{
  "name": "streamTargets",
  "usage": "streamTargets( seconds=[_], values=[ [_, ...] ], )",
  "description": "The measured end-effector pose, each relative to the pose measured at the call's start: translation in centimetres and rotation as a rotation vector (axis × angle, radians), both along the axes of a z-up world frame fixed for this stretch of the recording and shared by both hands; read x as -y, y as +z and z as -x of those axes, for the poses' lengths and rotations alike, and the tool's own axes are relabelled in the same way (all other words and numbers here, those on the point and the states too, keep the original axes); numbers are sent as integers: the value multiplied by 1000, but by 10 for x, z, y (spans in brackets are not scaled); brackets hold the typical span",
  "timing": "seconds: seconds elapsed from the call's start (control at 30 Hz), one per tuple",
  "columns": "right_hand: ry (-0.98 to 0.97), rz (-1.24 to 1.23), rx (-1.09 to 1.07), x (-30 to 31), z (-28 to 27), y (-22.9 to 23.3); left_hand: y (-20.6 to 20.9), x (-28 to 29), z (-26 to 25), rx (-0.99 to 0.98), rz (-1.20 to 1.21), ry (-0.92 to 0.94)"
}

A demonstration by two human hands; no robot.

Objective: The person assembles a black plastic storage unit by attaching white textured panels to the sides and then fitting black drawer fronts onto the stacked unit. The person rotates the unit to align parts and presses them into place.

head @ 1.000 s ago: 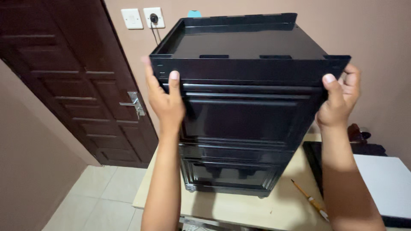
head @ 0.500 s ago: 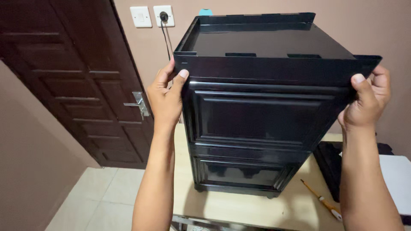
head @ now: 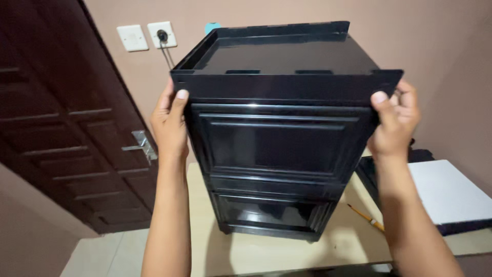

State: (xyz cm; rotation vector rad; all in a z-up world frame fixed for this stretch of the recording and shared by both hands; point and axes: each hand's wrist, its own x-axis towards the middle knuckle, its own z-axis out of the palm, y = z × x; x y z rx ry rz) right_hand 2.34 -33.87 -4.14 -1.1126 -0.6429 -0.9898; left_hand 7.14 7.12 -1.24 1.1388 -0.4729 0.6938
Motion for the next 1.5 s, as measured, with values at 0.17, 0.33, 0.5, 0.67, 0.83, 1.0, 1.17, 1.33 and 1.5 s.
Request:
streamTargets(
  seconds=[0.17, 0.33, 0.5, 0.67, 0.83, 1.0, 1.17, 1.33, 1.5],
  values=[
    [-6, 1, -32, -27, 25, -3, -12, 12, -1, 39, -21, 74],
    [137, -134, -78, -14, 18, -16, -35, 50, 19, -75, -382, 658],
    [-29, -47, -289, 31, -45, -42, -74, 125, 60, -307, -570, 732],
    [-296, 285, -402, 74, -156, -60, -121, 226, 112, -202, -641, 552],
    [-59, 205, -950, 96, -246, -73, -172, 310, 141, -281, -720, 510],
    [54, 380, -544, 99, -287, -119, -217, 340, 122, -207, -738, 738],
    [-260, 804, -584, 108, -297, -147, -241, 347, 107, -163, -720, 867],
    [-386, 826, -510, 115, -267, -138, -241, 342, 110, -145, -646, 922],
    [-450, 825, -684, 120, -213, -123, -234, 320, 122, -149, -586, 909]
  ],
)
